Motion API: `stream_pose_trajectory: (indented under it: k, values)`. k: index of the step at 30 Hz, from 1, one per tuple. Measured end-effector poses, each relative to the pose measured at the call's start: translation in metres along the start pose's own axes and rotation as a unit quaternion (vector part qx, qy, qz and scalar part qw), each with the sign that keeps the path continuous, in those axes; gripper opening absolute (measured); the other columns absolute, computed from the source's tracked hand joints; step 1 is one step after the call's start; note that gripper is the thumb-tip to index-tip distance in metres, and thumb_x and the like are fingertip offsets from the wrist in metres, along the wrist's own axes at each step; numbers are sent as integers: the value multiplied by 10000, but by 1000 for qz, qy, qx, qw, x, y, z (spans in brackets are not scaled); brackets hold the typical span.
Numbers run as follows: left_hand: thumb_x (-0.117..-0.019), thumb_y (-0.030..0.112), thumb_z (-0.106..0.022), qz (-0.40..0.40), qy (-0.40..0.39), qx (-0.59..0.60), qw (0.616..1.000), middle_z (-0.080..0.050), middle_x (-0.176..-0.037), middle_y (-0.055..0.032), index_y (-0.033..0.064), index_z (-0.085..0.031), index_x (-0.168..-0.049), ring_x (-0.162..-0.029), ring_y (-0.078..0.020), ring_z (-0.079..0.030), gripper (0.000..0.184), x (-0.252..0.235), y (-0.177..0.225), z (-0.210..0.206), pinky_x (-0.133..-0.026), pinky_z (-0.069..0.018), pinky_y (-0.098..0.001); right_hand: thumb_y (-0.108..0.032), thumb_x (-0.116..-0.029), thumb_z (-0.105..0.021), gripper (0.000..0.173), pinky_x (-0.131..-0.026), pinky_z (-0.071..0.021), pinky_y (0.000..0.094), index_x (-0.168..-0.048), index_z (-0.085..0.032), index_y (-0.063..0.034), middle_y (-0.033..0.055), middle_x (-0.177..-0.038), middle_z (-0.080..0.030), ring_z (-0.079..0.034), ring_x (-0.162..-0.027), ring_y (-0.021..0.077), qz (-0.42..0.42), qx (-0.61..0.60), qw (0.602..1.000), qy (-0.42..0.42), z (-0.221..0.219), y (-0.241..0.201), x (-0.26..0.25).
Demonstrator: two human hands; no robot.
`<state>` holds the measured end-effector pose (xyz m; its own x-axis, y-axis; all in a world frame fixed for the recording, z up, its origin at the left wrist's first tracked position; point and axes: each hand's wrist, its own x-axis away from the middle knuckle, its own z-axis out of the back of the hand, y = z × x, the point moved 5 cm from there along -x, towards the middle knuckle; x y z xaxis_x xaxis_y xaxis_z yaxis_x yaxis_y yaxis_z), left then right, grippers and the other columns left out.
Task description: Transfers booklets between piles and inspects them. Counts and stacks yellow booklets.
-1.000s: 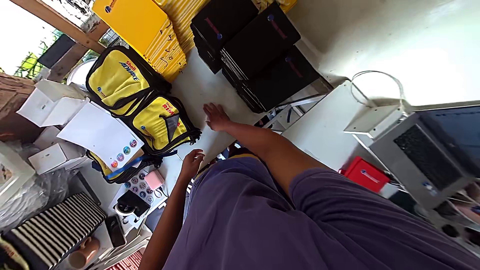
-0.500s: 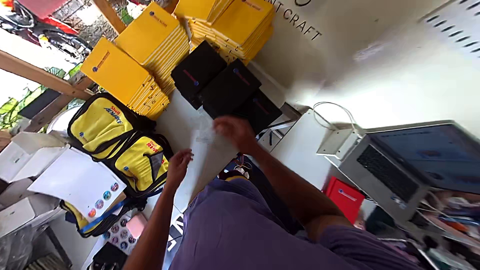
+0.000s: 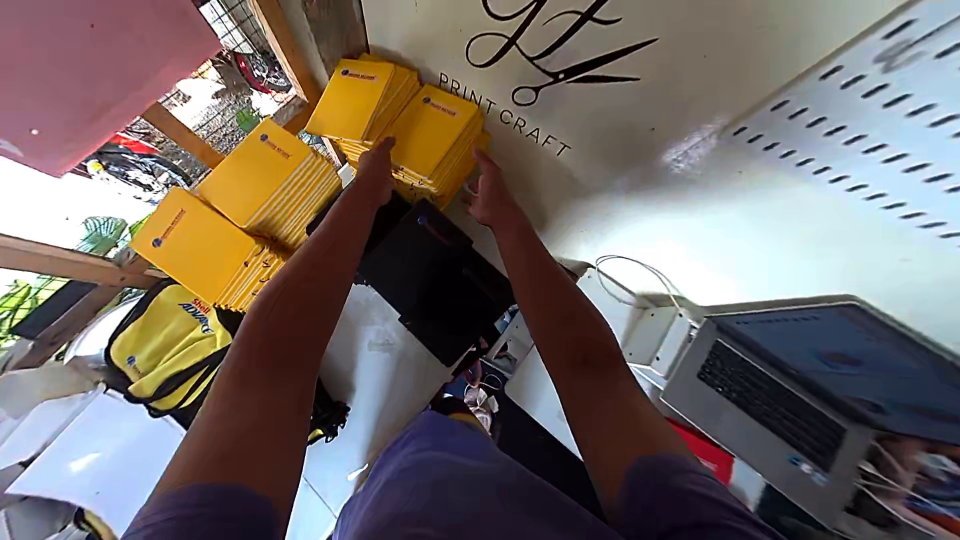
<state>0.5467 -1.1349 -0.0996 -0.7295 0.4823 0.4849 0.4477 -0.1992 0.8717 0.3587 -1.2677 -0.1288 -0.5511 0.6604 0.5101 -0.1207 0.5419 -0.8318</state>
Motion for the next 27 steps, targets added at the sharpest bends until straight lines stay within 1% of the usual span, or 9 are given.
stream_pose_trajectory:
  k: [2,5,9,13,16,18,21,25,27]
  values:
    - [-990,537,-586,19,24,-29,999,-501,-1456,-214,67,-427,-1510,-1265,-330,-549,718,-17,0,-4,-989,-504,-505,-774,-886,-562,952,-1078,-419,674,-1609,-310,-208,183,-1636,-331,-374,-1470,396,-14,18,1000,6,-5,-3,-12]
    - [-1010,487,-596,40,52,-48,997,-556,-1352,-210,60,-413,-1501,-1171,-309,-590,676,-29,-3,-3,-948,-520,-460,-843,-853,-517,1004,-1040,-405,719,-1605,-323,-209,190,-1622,-348,-374,-1457,418,-51,28,998,19,-8,-1,-32]
    - [-980,321,-698,23,47,-99,994,-582,-1389,-225,-13,-473,-1439,-1221,-302,-632,611,-26,-8,3,-995,-555,-439,-841,-844,-542,1050,-1079,-414,676,-1619,-271,-187,187,-1617,-356,-392,-1461,381,-61,19,998,12,-14,10,-51]
    - [-931,318,-770,6,47,-103,994,-621,-1317,-225,-11,-469,-1435,-1104,-290,-683,673,-24,-13,1,-919,-589,-426,-828,-780,-648,1131,-1005,-523,615,-1602,-272,-148,200,-1513,-486,-537,-1345,361,-49,-9,999,0,-22,17,-71]
    - [-888,331,-813,-2,18,-141,990,-643,-1290,-221,-5,-539,-1386,-1099,-302,-684,660,-12,-19,-5,-937,-582,-467,-781,-772,-707,1056,-957,-575,563,-1545,-390,-135,174,-1401,-600,-628,-1242,323,-36,-24,999,-14,-23,20,-74]
    - [-904,373,-781,-15,-10,-205,979,-670,-1242,-200,-4,-595,-1329,-1080,-289,-687,598,-10,-16,-1,-943,-565,-481,-731,-789,-734,1022,-955,-581,561,-1548,-375,-147,164,-1398,-601,-632,-1238,324,-32,-33,999,-26,-19,19,-75]
    - [-945,473,-693,-57,-25,-322,945,-692,-1151,-221,-20,-682,-1170,-1095,-351,-657,542,-16,-6,8,-956,-505,-601,-715,-808,-713,919,-907,-586,591,-1502,-455,-170,161,-1351,-637,-654,-1194,340,-54,-34,998,-22,-18,20,-66]
    - [-1020,491,-582,-98,-59,-373,921,-644,-1268,-242,2,-631,-1303,-1216,-378,-612,567,-29,5,-4,-1031,-471,-628,-723,-820,-684,922,-938,-567,588,-1489,-464,-128,172,-1359,-623,-635,-1216,334,-79,-34,996,10,-28,22,-59]
    - [-1009,488,-601,-116,-48,-393,911,-649,-1264,-241,1,-648,-1284,-1213,-386,-616,561,-32,6,-9,-1028,-474,-629,-743,-821,-666,949,-963,-548,593,-1497,-450,-112,176,-1391,-598,-607,-1254,336,-91,-8,995,30,-29,22,-54]
